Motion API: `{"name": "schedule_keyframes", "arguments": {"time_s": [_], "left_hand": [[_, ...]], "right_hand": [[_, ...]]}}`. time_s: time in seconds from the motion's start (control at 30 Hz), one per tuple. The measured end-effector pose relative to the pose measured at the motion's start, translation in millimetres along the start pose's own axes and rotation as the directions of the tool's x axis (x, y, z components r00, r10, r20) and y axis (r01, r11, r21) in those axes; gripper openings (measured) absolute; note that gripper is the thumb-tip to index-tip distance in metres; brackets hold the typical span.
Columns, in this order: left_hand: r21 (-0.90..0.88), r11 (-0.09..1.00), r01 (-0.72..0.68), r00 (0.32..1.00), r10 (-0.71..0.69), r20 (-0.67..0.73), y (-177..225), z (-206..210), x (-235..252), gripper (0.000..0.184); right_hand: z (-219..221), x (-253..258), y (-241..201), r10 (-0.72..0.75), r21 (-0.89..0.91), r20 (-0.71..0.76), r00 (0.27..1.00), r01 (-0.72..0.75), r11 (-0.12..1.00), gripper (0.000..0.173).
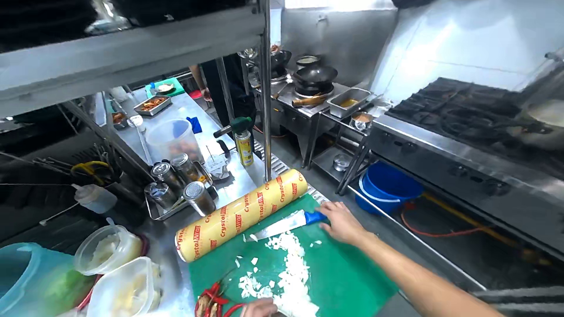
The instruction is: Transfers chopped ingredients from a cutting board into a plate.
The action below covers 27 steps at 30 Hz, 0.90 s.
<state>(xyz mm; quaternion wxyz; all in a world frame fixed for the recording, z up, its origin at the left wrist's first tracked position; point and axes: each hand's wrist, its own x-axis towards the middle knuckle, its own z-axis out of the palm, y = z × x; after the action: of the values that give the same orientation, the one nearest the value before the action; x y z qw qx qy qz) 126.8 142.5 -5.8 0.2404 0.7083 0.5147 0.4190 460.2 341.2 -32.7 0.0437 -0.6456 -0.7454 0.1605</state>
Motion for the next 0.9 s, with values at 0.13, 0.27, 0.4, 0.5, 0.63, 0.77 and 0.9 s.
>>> {"name": "schedule_keyframes", "arguments": {"time_s": [0.13,0.27,0.4,0.5,0.63,0.77,0.9], "left_hand": [[0.164,0.986,0.006,0.998,-0.017,0.064,27.0,34.8,40.7,0.037],[0.375,0.922,-0.1,0.983,0.033,0.181,55.4,91.9,80.3,0.061],[0.494,0.849,-0.186,0.972,0.087,0.217,47.9,144.0,102.2,0.077],[0.605,0.783,-0.145,0.983,0.045,0.179,33.0,147.0,100.4,0.087],[0.715,0.695,-0.08,0.988,-0.039,0.148,4.9,133.6,79.4,0.091],[0.79,0.614,0.003,0.965,-0.207,0.158,-9.7,117.3,66.0,0.095],[0.73,0.658,0.184,0.953,-0.302,0.032,-24.8,85.7,70.0,0.083]], "right_hand": [[-22.3,-20.3,-4.8,-0.13,0.01,0.096,0.987,0.129,0.992,0.037],[-41.5,-72.0,-16.2,-0.265,0.014,-0.097,0.96,0.267,0.964,0.033],[-64.8,-103.7,-22.2,-0.281,0.055,-0.036,0.959,0.283,0.958,0.033],[-76.2,-112.3,-8.7,-0.26,0.067,0.0,0.966,0.26,0.963,0.033],[-88.1,-121.0,25.6,-0.182,0.104,0.013,0.983,0.18,0.978,0.033],[-97.1,-129.9,68.1,-0.121,0.131,0.031,0.992,0.116,0.984,0.033],[-79.9,-124.9,103.1,-0.005,0.187,0.006,1.0,0.004,0.982,0.038]]}}
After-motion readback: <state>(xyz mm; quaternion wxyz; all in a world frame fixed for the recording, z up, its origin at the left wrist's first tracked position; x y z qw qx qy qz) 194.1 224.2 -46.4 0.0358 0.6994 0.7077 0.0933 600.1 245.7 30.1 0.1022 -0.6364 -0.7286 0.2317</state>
